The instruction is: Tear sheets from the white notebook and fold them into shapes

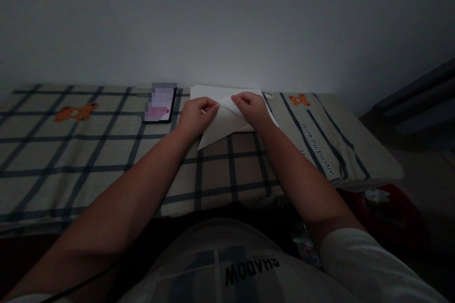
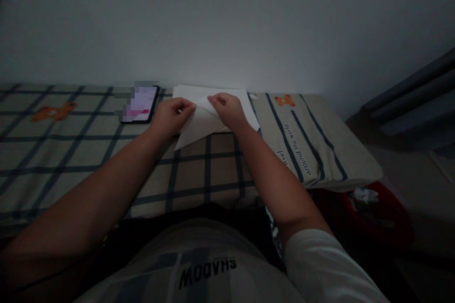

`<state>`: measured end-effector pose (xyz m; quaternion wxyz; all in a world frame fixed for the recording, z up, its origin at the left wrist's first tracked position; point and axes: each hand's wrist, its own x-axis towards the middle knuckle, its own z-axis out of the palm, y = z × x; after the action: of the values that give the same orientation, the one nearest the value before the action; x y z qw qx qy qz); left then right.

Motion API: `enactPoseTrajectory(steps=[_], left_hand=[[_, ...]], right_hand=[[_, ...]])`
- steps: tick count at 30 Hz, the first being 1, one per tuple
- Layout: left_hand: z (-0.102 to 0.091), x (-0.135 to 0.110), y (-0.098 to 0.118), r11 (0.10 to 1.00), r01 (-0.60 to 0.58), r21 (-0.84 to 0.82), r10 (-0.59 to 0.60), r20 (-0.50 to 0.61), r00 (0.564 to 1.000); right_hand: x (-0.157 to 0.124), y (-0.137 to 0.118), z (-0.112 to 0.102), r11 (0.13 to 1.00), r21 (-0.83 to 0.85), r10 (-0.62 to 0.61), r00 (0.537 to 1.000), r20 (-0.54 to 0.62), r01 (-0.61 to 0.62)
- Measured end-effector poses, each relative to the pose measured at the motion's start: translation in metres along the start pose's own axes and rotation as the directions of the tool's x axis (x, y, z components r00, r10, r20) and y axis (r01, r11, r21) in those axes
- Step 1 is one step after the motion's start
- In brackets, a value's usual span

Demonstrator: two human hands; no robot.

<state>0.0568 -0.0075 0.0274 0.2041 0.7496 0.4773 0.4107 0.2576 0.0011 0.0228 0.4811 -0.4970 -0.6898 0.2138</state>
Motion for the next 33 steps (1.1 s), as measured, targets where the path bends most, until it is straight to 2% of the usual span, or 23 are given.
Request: enactPoseTrajectory(steps=[5,10,16,24,33], left_hand=[[0.002,-0.001,0.001,0.999,0.048,-0.023,-0.047,0.046,0.998],[0.002,0.0,0.002,0.998,0.06,-0.001,-0.06,0.041,0.997],[0.0,0.003,-0.003,0.995,0.097,-0.015,-0.096,0.003,0.995],[0.004,0.002,-0.007,0.994,0.066,0.084,-0.078,0.151,0.985],[0.003,0.002,-0.006,0.996,0.024,0.083,-0.03,0.075,0.997]], right_hand=[[-0.004,-0.009,0.001,0.998,0.007,-0.061,0.996,0.063,0.061],[-0.007,-0.012,0.002,0.997,0.003,-0.075,0.994,0.084,0.075],[-0.006,-0.011,0.0,0.975,-0.169,-0.126,0.983,0.134,0.148],[-0.006,-0.013,0.001,0.967,-0.177,-0.149,0.973,0.175,0.181],[-0.005,-0.015,-0.001,0.966,-0.216,-0.111,0.981,0.161,0.145]])
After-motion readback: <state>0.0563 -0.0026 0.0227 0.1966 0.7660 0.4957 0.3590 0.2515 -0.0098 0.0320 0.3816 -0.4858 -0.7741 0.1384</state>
